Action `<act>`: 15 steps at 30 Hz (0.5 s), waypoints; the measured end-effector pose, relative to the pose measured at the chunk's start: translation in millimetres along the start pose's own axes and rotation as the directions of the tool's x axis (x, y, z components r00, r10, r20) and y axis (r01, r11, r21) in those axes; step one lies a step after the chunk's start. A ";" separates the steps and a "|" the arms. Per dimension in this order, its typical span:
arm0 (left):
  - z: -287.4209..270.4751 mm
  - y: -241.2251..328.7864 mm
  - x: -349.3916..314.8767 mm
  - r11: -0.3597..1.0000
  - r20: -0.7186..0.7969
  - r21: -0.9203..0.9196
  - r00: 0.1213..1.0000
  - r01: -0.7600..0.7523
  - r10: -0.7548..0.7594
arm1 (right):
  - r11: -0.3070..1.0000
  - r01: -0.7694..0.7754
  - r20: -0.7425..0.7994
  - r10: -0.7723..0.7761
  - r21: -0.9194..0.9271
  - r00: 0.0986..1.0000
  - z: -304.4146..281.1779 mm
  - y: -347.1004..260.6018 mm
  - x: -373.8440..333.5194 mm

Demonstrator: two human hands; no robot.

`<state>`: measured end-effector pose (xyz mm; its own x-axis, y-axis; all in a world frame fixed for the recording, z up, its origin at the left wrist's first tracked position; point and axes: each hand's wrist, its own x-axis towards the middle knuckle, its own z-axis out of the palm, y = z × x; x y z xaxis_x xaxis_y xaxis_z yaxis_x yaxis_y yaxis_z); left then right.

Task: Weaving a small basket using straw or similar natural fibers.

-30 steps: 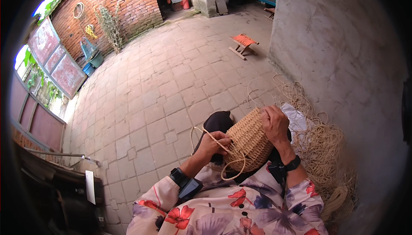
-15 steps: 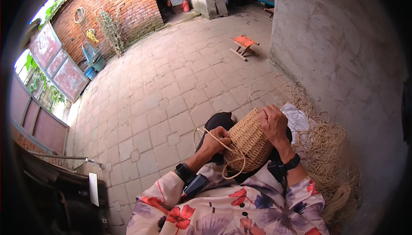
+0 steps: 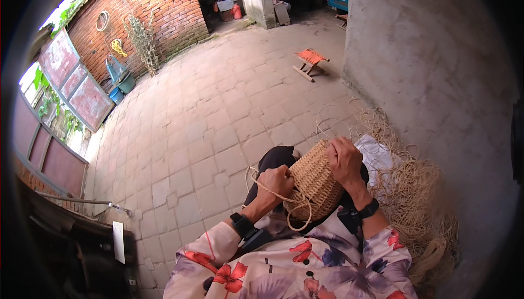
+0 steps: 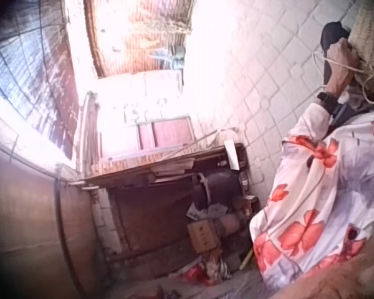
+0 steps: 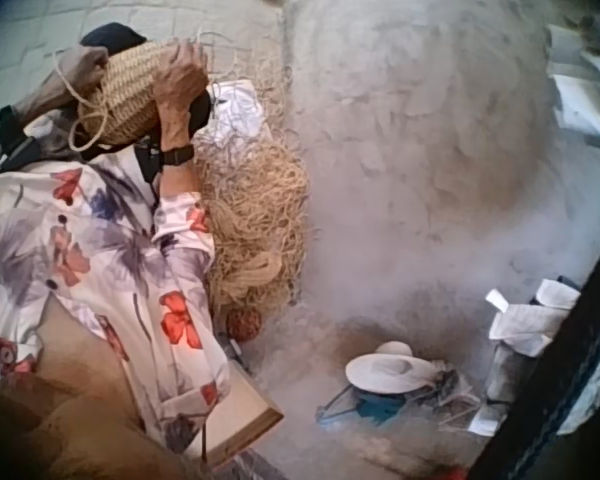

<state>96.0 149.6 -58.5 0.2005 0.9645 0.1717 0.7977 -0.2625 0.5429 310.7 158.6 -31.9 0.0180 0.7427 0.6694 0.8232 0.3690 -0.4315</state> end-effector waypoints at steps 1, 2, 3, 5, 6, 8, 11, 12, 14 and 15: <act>-0.9 1.0 -0.4 1.000 -0.025 0.015 0.999 -0.019 0.020 | 1.000 -0.002 -0.015 0.003 0.016 1.000 -1.8 -1.5 0.2; -0.8 1.0 -2.4 0.999 -0.047 0.025 0.998 -0.037 0.038 | 1.000 -0.005 -0.013 0.006 0.012 1.000 -3.4 -1.0 -0.9; 0.4 -0.3 -2.8 0.996 -0.066 0.023 0.994 -0.084 0.085 | 0.999 0.013 -0.031 -0.012 0.041 0.999 -4.6 -0.1 -2.0; -2.2 5.2 -6.0 0.994 -0.062 0.043 0.992 -0.104 0.107 | 0.997 0.030 -0.047 -0.027 0.069 0.999 -6.4 2.8 -5.3; -5.2 9.3 -8.2 0.990 -0.062 0.066 0.990 -0.124 0.129 | 0.988 0.042 -0.073 -0.031 0.147 0.997 -7.6 5.8 -7.6; -6.7 16.2 -12.0 0.981 -0.048 0.110 0.985 -0.161 0.167 | 0.974 0.052 -0.098 -0.031 0.223 0.995 -10.1 13.7 -11.6; -12.4 24.5 -13.5 0.975 0.015 0.147 0.986 -0.168 0.168 | 0.920 -0.030 -0.040 0.050 0.391 0.998 -12.8 22.6 -12.8; -13.2 26.2 -12.7 0.980 0.062 0.142 0.990 -0.136 0.129 | 0.921 -0.031 -0.042 0.052 0.389 0.998 -10.6 24.5 -13.9; -4.3 7.4 -7.7 0.993 0.120 0.000 0.986 -0.118 0.117 | 0.936 -0.106 -0.001 0.114 0.335 0.994 -2.7 27.8 -15.1; -3.9 0.5 -5.1 0.986 0.180 -0.141 0.977 -0.088 0.113 | 0.937 -0.108 -0.003 0.115 0.333 0.993 -1.1 29.0 -15.3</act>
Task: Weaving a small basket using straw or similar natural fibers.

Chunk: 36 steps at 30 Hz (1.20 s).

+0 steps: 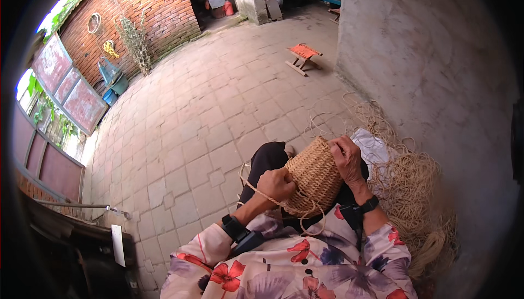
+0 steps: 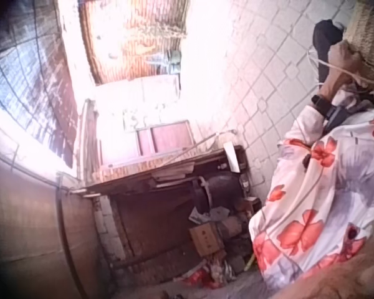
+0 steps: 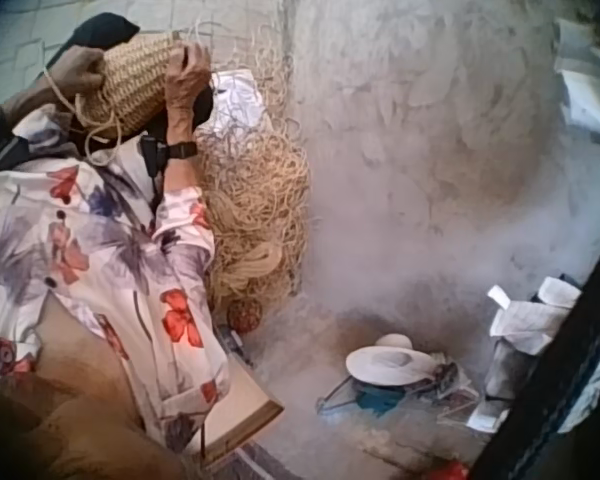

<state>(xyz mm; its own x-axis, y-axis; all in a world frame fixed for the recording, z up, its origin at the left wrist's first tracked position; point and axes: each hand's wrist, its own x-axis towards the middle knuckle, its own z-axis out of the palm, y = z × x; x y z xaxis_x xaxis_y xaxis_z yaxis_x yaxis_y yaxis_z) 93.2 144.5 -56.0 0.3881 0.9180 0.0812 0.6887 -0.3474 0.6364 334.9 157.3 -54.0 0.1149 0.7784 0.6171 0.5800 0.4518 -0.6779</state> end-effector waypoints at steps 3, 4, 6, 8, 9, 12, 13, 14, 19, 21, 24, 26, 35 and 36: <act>-15.0 -14.3 13.5 0.933 0.332 -0.300 0.939 0.199 -0.093 | 0.999 -0.016 -0.014 0.016 -0.027 1.000 2.3 -0.7 1.4; -16.6 -22.2 14.6 0.831 0.413 -0.451 0.902 0.325 -0.129 | 1.000 -0.013 -0.002 0.013 -0.014 1.000 1.7 -4.2 3.8; -23.1 -43.9 14.6 0.871 0.280 -0.412 0.947 0.268 -0.159 | 1.000 -0.010 0.009 0.010 -0.005 1.000 1.3 -6.3 6.6; -33.1 -82.6 13.0 0.957 -0.025 -0.235 0.983 0.172 -0.183 | 1.000 -0.007 0.021 0.007 -0.019 1.000 2.0 -8.0 7.3; -40.0 -108.6 10.8 0.985 -0.182 -0.097 0.970 0.145 -0.161 | 1.000 -0.007 0.025 0.008 -0.017 1.000 2.5 -6.3 7.5; -72.2 -154.9 -2.0 0.971 -0.326 -0.050 0.915 0.234 -0.238 | 0.998 0.022 0.030 -0.021 -0.059 0.999 2.8 -1.0 7.8; -77.8 -166.3 -4.8 0.931 -0.240 -0.126 0.900 0.343 -0.364 | 0.997 0.028 0.022 -0.026 -0.078 0.999 4.5 -1.2 7.5; -81.5 -171.2 -2.3 0.919 -0.302 -0.023 0.874 0.394 -0.382 | 0.995 0.035 0.017 -0.033 -0.093 0.999 6.7 -2.6 7.0; -78.9 -121.7 -0.1 0.971 -0.207 0.209 0.975 0.120 -0.076 | 0.996 0.048 0.001 -0.048 -0.081 0.999 5.8 2.8 5.5; -74.4 -78.9 -0.7 0.996 -0.103 0.054 0.992 -0.068 0.073 | 0.999 0.004 0.010 -0.004 -0.052 1.000 4.6 -4.1 2.2; -49.2 -36.1 -6.1 0.920 -0.018 -0.058 0.922 -0.388 0.388 | 0.999 0.004 0.005 -0.004 -0.034 1.000 3.8 -4.0 3.8; -40.8 -28.9 -8.9 0.901 0.016 -0.047 0.902 -0.430 0.431 | 0.999 0.010 -0.002 -0.010 -0.036 1.000 5.8 -2.6 3.3; -29.8 -94.4 4.6 0.894 -0.232 0.358 0.902 -0.269 0.365 | 0.999 -0.004 0.016 0.005 -0.049 1.000 2.1 0.6 1.3; -41.4 -139.9 6.3 0.897 -0.303 0.391 0.891 -0.206 0.337 | 1.000 -0.028 0.037 0.029 -0.007 0.999 5.4 -3.1 2.1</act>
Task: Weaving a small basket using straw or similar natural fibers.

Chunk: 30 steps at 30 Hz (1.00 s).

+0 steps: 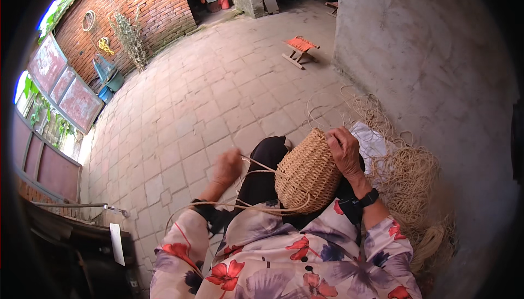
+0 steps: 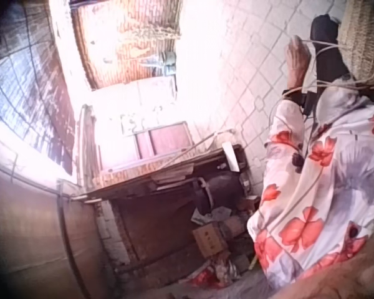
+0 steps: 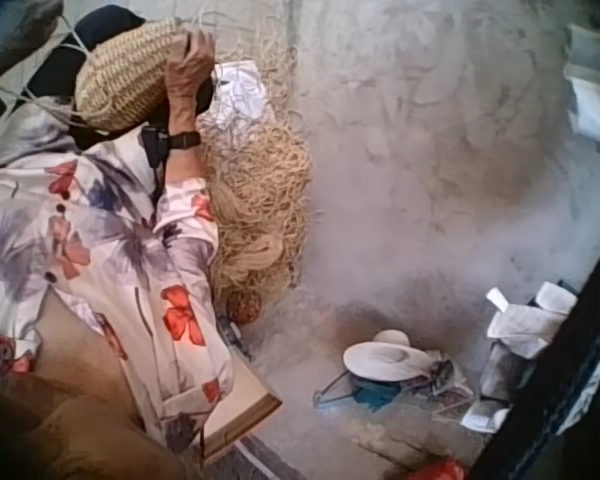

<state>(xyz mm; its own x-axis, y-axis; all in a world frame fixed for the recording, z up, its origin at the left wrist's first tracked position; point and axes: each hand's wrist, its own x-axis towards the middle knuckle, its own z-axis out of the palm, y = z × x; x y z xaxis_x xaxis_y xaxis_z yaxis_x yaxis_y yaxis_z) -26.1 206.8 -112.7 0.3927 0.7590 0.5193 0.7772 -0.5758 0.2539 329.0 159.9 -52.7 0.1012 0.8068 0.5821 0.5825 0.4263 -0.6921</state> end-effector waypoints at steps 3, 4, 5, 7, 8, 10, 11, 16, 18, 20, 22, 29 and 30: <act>-27.2 -103.9 -26.6 0.859 -0.011 0.291 0.899 0.422 -0.438 | 0.999 0.024 -0.029 -0.025 -0.048 0.999 -1.6 -4.7 0.7; -42.6 -119.4 -34.6 0.807 -0.053 0.311 0.857 0.502 -0.513 | 0.999 0.023 -0.033 -0.025 -0.046 0.999 -0.8 -2.2 1.2; -53.5 -127.1 -37.9 0.739 0.056 0.403 0.791 0.540 -0.609 | 0.998 0.037 -0.035 -0.039 -0.051 0.999 0.1 -0.1 0.7; -50.8 -95.3 -28.7 0.857 0.082 0.292 0.881 0.425 -0.465 | 0.997 0.045 -0.038 -0.047 -0.064 0.998 -1.9 2.3 -0.6; -47.7 -64.2 -15.8 0.920 0.092 0.146 0.921 0.362 -0.377 | 0.997 0.036 -0.036 -0.038 -0.062 0.999 -2.4 1.4 -0.2; -36.8 0.9 5.5 0.967 0.128 -0.202 0.983 0.158 -0.134 | 0.999 0.029 -0.024 -0.030 -0.044 0.999 -0.9 -0.2 -0.4; -38.9 41.9 16.4 0.904 0.244 -0.384 0.965 0.188 -0.097 | 0.998 0.027 -0.020 -0.028 -0.052 0.999 -1.8 1.9 -1.4; -32.0 94.2 20.4 0.896 0.183 -0.421 0.953 -0.144 0.239 | 0.999 0.026 -0.027 -0.027 -0.019 0.999 1.0 1.1 0.3; -31.8 91.9 22.6 0.901 0.231 -0.392 0.929 -0.184 0.290 | 0.999 0.027 -0.028 -0.028 -0.032 0.999 0.8 3.0 -0.1; -18.1 69.9 17.3 0.939 0.194 -0.323 0.963 -0.116 0.186 | 0.999 0.026 -0.030 -0.028 -0.045 0.999 0.3 3.6 -0.6; -3.3 13.9 3.9 0.985 0.122 -0.174 0.993 0.019 0.002 | 0.999 0.035 -0.025 -0.036 -0.040 0.999 2.0 -0.6 1.3; -34.8 -109.9 -5.1 0.680 -0.109 0.297 0.731 0.671 -0.674 | 0.994 0.054 -0.043 -0.058 -0.094 0.997 -9.0 4.9 -3.7; -47.6 -179.3 -53.9 0.631 -0.180 0.346 0.709 0.695 -0.682 | 0.992 0.116 -0.026 -0.117 -0.050 0.993 -0.1 -5.2 0.8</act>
<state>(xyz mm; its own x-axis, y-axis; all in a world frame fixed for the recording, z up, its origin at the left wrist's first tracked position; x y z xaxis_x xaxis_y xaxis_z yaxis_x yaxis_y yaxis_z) -210.1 254.7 -147.5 -0.3403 0.8758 0.3422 0.9330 0.2692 0.2387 326.1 158.3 -48.6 0.0531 0.7406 0.6699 0.6300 0.4956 -0.5979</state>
